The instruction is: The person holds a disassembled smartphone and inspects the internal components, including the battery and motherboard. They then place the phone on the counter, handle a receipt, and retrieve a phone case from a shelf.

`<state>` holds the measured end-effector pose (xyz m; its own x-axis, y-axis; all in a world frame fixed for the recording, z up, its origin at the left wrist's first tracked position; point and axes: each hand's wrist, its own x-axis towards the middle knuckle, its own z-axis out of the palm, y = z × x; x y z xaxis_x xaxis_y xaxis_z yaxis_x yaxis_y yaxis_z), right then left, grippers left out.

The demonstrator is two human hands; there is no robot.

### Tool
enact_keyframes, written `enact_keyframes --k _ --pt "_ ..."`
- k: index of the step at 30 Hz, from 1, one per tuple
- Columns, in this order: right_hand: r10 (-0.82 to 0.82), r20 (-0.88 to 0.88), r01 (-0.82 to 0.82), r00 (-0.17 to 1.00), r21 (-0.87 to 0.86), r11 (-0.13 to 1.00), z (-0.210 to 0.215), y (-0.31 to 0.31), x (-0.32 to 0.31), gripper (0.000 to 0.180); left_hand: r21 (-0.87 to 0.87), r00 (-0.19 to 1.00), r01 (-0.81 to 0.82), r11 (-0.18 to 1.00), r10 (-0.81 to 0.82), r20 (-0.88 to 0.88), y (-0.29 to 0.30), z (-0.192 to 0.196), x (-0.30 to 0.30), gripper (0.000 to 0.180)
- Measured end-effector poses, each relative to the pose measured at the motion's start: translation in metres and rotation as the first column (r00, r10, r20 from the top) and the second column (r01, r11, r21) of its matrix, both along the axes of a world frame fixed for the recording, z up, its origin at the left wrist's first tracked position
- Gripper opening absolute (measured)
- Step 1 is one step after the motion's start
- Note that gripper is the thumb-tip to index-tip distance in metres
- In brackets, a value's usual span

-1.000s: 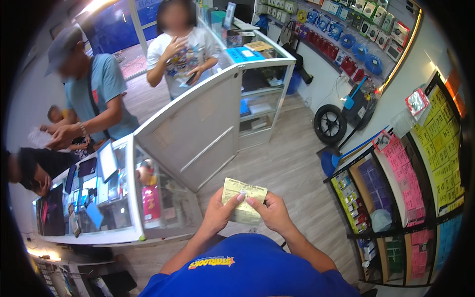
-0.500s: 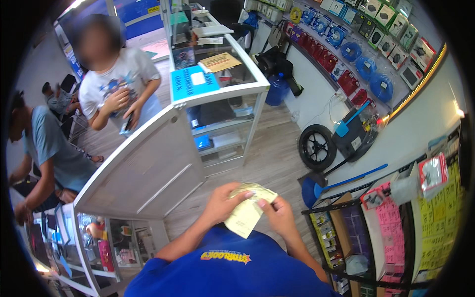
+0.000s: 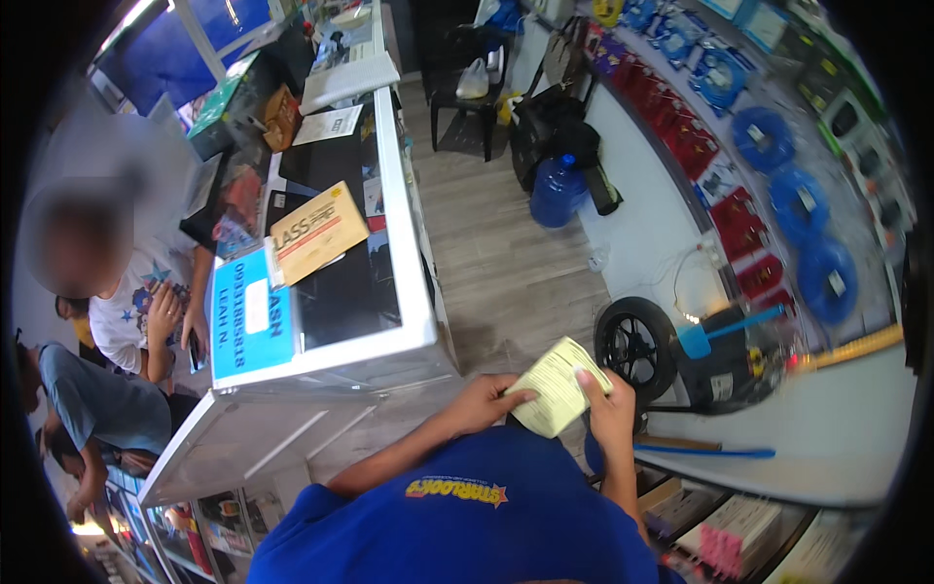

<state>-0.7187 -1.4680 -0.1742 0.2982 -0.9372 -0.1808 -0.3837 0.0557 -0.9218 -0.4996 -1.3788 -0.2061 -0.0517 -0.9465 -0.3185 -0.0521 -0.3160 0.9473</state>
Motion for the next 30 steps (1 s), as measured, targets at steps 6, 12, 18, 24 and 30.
enact_keyframes --k 6,12,18,24,30 --pt "0.461 -0.133 -0.479 0.877 -0.289 0.829 0.054 -0.225 0.119 0.030 0.092 0.865 -0.449 0.889 0.458 -0.206 -0.104 -0.020 0.027 0.023" --pt "0.659 -0.044 -0.621 0.751 -0.388 0.681 0.056 -0.377 0.219 0.028 0.054 0.611 -0.772 0.633 0.763 -0.214 -0.214 -0.035 0.070 0.022" --pt "0.718 -0.090 -0.709 0.690 -0.284 0.645 0.012 -0.499 0.259 0.028 -0.126 0.655 -0.746 0.654 0.687 -0.313 -0.390 -0.006 0.149 0.047" --pt "0.727 -0.041 -0.726 0.685 0.040 0.686 0.016 -0.615 0.292 0.031 0.076 0.745 -0.631 0.772 0.630 -0.219 -0.542 0.038 0.197 0.031" --pt "0.696 0.330 -0.767 0.638 0.204 0.608 -0.028 -0.725 0.373 0.034 -0.039 0.666 -0.737 0.675 0.735 0.128 -0.642 0.010 0.263 0.021"
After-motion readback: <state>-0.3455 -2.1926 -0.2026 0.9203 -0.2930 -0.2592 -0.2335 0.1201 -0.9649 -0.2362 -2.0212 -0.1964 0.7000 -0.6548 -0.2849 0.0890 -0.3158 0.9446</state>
